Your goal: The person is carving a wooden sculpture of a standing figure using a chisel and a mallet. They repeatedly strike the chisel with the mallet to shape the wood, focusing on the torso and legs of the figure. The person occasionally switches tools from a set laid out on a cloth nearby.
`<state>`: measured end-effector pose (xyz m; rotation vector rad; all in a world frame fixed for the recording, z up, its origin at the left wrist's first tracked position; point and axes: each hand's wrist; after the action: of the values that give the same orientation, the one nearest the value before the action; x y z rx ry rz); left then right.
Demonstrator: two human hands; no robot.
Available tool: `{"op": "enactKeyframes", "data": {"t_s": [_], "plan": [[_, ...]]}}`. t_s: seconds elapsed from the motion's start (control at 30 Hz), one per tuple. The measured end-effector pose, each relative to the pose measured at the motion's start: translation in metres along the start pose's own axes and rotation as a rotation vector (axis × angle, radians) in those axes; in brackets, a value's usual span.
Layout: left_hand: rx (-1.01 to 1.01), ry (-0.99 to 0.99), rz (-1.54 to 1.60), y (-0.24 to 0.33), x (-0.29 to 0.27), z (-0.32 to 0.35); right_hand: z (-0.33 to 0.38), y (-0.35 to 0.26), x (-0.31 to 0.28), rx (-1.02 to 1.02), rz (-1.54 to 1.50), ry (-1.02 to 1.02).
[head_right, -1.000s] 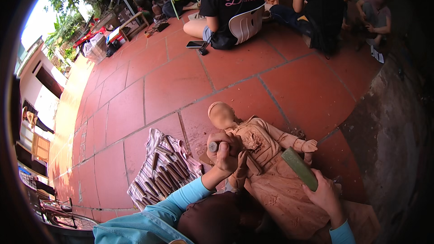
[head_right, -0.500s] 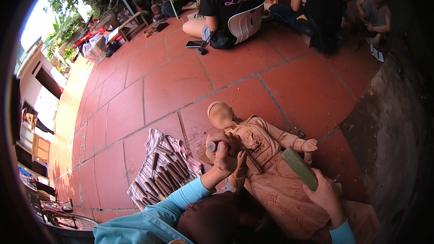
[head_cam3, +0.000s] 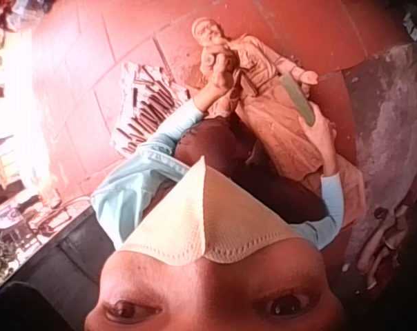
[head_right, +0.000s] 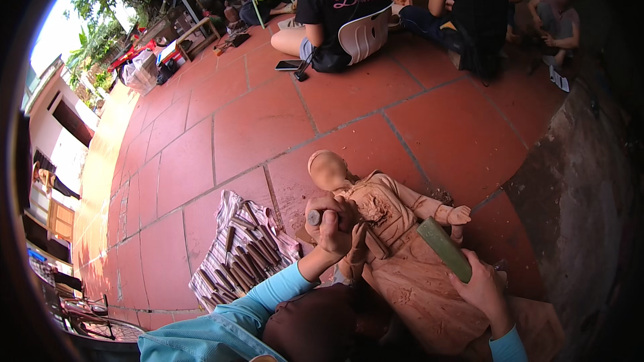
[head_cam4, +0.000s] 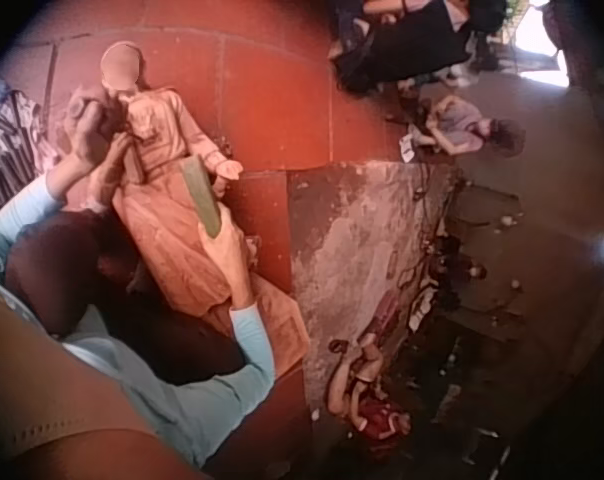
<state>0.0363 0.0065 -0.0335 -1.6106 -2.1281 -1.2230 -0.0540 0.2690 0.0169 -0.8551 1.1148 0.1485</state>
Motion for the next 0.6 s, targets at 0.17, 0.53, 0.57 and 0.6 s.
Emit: {"op": "enactKeyframes", "data": {"t_s": [0.17,0.53,0.57,0.6], "plan": [[0.012,-0.026,0.031,0.0003,0.0001,-0.0020,0.0003,0.0000,0.0007,0.002,0.013,0.007],[0.006,-0.037,-0.005,0.0042,0.0028,-0.0041,0.0001,0.0014,0.0028,-0.024,-0.014,0.031],[0.007,-0.040,-0.004,0.0047,0.0036,-0.0047,0.0003,0.0016,0.0029,-0.029,-0.005,0.034],[0.007,-0.043,-0.004,0.0048,0.0040,-0.0049,0.0004,0.0017,0.0029,-0.034,0.004,0.036]]}}
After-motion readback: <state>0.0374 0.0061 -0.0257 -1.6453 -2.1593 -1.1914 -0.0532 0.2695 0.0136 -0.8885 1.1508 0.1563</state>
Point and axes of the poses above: each hand's wrist, its own z-axis away from the middle knuckle, its own x-axis out of the palm, y = z × x, and after that the axes turned 2 degrees about y, right-handed
